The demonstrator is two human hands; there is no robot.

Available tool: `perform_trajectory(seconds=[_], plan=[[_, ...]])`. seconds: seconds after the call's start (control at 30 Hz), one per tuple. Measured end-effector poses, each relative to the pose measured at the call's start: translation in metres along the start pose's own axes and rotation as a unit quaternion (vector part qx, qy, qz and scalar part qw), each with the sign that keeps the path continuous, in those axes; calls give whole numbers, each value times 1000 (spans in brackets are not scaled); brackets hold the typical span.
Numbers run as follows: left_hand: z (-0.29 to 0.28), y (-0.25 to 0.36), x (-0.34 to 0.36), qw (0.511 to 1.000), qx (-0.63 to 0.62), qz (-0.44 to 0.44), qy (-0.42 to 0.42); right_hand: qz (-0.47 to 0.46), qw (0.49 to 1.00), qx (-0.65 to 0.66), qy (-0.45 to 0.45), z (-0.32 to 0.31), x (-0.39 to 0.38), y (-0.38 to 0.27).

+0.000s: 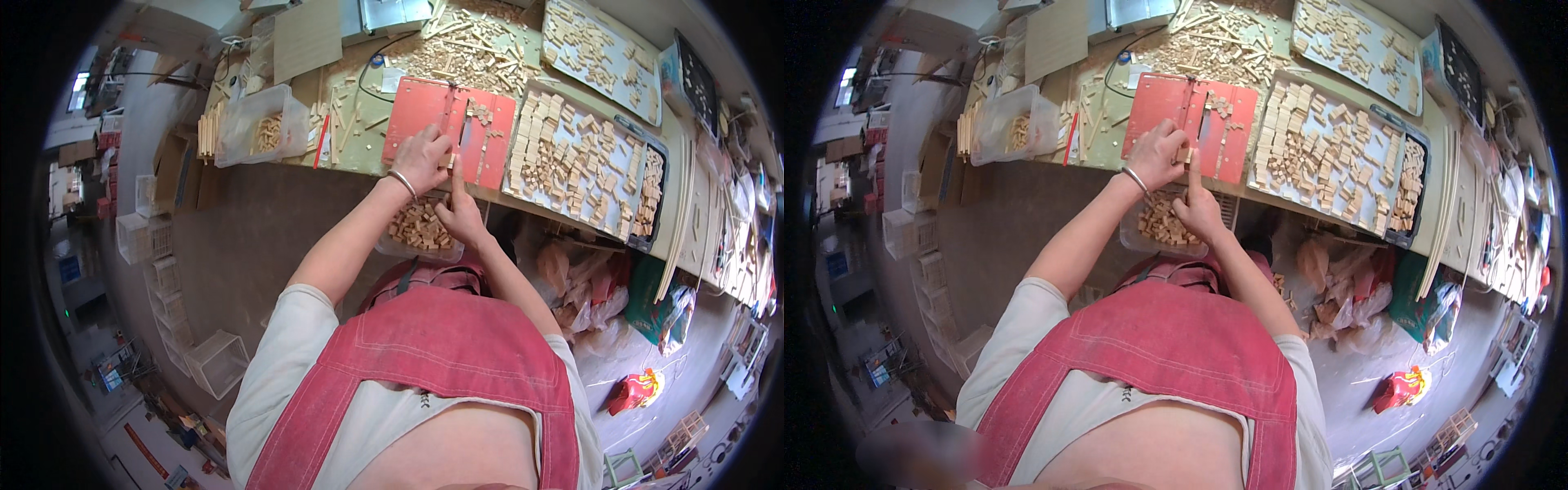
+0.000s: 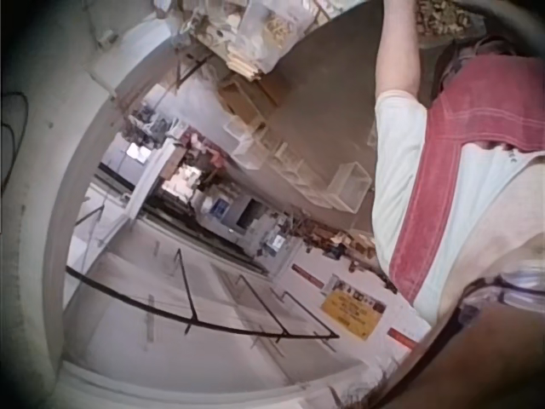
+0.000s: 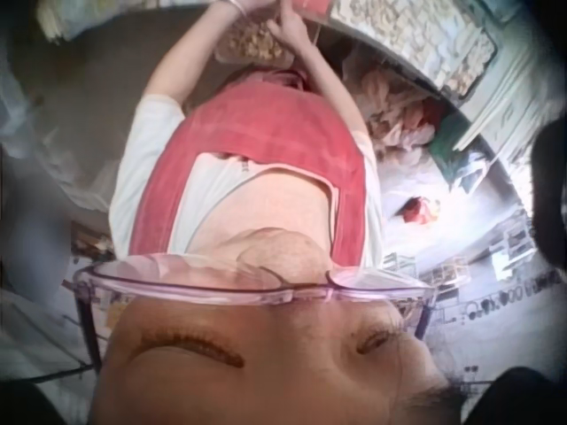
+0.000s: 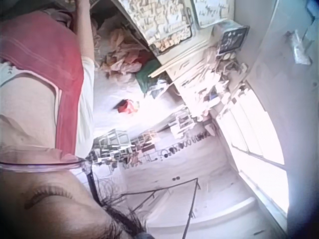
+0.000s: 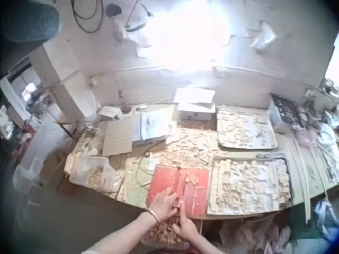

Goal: The person repeatedly picks up small wooden blocks from a tray and cuts them into smaller pieces using a red manual wood cutter. The cut pieces fall into a clear plastic bin below, while the remaining blocks are placed back onto the tray.

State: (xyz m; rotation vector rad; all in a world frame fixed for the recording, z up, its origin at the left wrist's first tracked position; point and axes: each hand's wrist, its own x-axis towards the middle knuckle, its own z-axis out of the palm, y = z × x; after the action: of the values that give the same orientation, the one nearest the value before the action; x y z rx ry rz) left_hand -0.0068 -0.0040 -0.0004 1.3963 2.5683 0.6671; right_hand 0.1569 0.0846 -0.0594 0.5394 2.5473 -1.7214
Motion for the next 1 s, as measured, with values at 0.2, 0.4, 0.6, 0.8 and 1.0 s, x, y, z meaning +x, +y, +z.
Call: perform_trajectory(seconds=[0.2,0.4,0.6,0.8,1.0], plan=[[4,-7,1,1000,-2,7,2,35,997,55,-32,-1,-4,-13],[-1,-8,14,999,18,-7,-31,47,996,57,55,-17,-13,-18],[0,-18,43,1000,12,-4,12,44,990,77,112,-42,-54,8],[0,-29,72,1000,8,-7,27,101,975,112,161,-56,-94,21],[-6,-25,74,1000,-1,-5,24,91,971,131,178,-58,-107,31]])
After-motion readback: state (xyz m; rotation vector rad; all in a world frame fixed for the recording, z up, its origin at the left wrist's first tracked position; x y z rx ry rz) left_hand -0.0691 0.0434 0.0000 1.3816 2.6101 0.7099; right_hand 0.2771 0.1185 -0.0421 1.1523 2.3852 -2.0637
